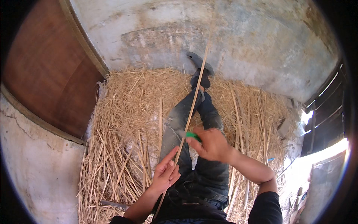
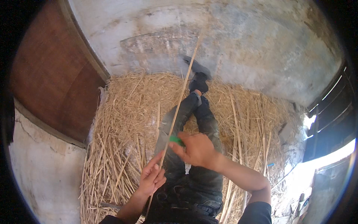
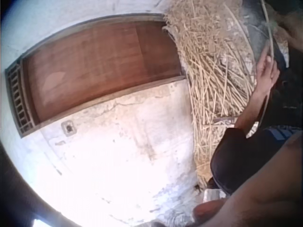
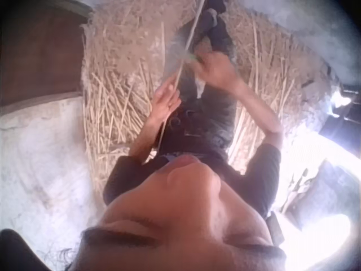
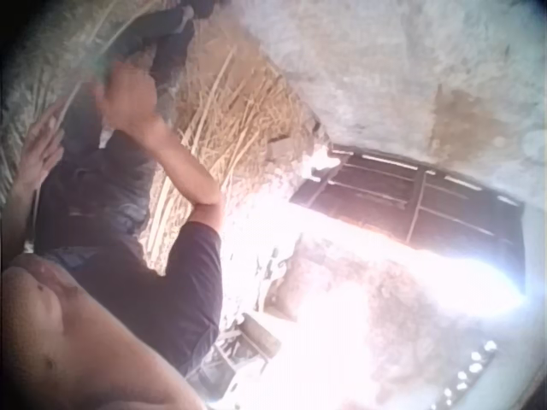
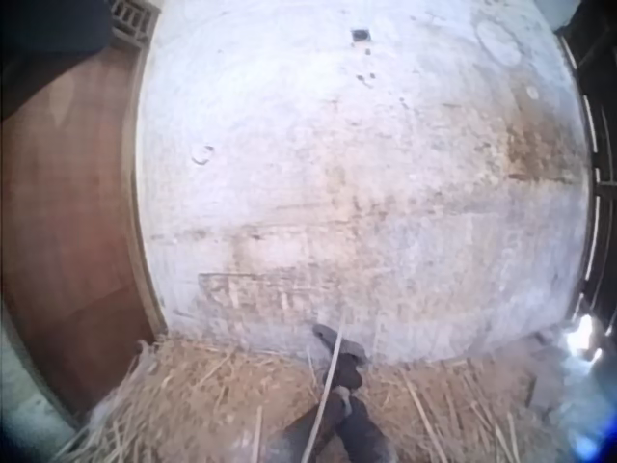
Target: The person shapes a wooden stick by hand, first using a utility knife to scrape and whittle the surface and then using a machete to shave down one end while sitting on a straw-covered floor.
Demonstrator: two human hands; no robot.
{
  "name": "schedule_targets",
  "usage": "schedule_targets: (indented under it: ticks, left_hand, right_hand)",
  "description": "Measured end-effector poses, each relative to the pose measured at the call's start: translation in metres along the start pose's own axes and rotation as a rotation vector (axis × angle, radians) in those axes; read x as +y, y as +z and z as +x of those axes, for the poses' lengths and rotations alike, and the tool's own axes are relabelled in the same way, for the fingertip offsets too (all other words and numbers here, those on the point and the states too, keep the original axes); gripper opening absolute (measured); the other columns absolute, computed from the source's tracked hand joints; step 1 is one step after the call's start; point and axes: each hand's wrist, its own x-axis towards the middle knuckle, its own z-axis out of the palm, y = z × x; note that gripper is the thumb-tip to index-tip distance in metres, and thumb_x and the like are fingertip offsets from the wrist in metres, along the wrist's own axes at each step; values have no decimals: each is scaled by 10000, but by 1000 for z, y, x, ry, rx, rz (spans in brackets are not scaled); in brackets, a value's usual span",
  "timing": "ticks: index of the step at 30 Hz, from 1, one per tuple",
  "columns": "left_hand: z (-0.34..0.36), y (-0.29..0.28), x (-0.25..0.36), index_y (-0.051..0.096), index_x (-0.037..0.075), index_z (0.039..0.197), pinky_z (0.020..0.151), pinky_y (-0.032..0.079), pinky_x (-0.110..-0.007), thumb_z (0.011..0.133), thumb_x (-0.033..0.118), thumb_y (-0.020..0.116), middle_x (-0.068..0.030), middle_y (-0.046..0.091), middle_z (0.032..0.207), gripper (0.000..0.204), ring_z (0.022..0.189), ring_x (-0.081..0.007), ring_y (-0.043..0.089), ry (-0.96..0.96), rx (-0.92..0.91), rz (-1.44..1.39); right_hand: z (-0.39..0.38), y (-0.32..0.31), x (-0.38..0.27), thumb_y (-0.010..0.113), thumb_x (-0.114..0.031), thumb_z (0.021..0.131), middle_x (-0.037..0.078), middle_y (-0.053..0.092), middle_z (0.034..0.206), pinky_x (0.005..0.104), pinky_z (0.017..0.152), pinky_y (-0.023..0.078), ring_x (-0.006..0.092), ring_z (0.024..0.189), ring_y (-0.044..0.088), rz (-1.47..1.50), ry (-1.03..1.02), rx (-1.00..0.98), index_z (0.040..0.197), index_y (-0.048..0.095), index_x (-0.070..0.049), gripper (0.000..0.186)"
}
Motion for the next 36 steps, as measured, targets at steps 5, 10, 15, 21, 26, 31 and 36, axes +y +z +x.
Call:
schedule_targets:
  ticks: [5,10,15,21,26,31,36]
  left_hand:
    - [-1,-4,-5,379,87,1529,433,276,-208,1085,266,446,43,318,603,484,476,-46,246,55,107,178]
    - [7,-4,6,379,75,1528,430,268,-210,1085,251,449,43,308,599,482,481,-47,251,68,119,203]
    - [13,-4,14,370,73,1534,429,258,-213,1090,227,436,47,306,603,475,491,-47,267,82,133,232]
    - [-9,2,2,347,73,1546,456,274,-216,1085,218,445,44,298,612,493,503,-53,264,13,137,168]
    - [-35,-10,-27,335,74,1553,457,290,-228,1079,225,456,28,320,605,513,488,-67,284,72,24,151]
    - [-14,-10,-4,325,26,1545,444,282,-222,1078,229,461,35,322,597,527,498,-51,268,99,101,205]
    - [-3,-7,6,312,40,1554,442,273,-209,1083,231,454,47,301,605,528,500,-43,247,154,75,235]
  right_hand:
    - [-4,-2,-5,611,-535,922,161,609,560,485,514,528,388,543,649,-215,-23,-123,745,619,-72,496]
    - [9,0,-1,640,-531,894,153,600,532,468,473,523,370,501,641,-282,-90,-11,689,616,-85,491]
    - [26,5,13,668,-532,864,135,590,507,452,447,519,347,469,634,-313,-146,103,686,617,-103,468]
    - [61,-30,100,576,-420,966,198,619,706,476,603,496,372,602,592,-344,132,404,868,642,-25,413]
    - [72,-105,134,453,-467,1049,176,488,635,444,623,401,266,585,416,-51,539,543,751,547,48,603]
    - [52,-72,54,490,-509,1026,187,496,626,416,629,422,253,598,446,31,382,291,812,621,37,602]
    - [26,-28,-1,615,-498,954,219,653,694,486,658,528,413,709,675,-20,178,-80,875,722,-45,472]
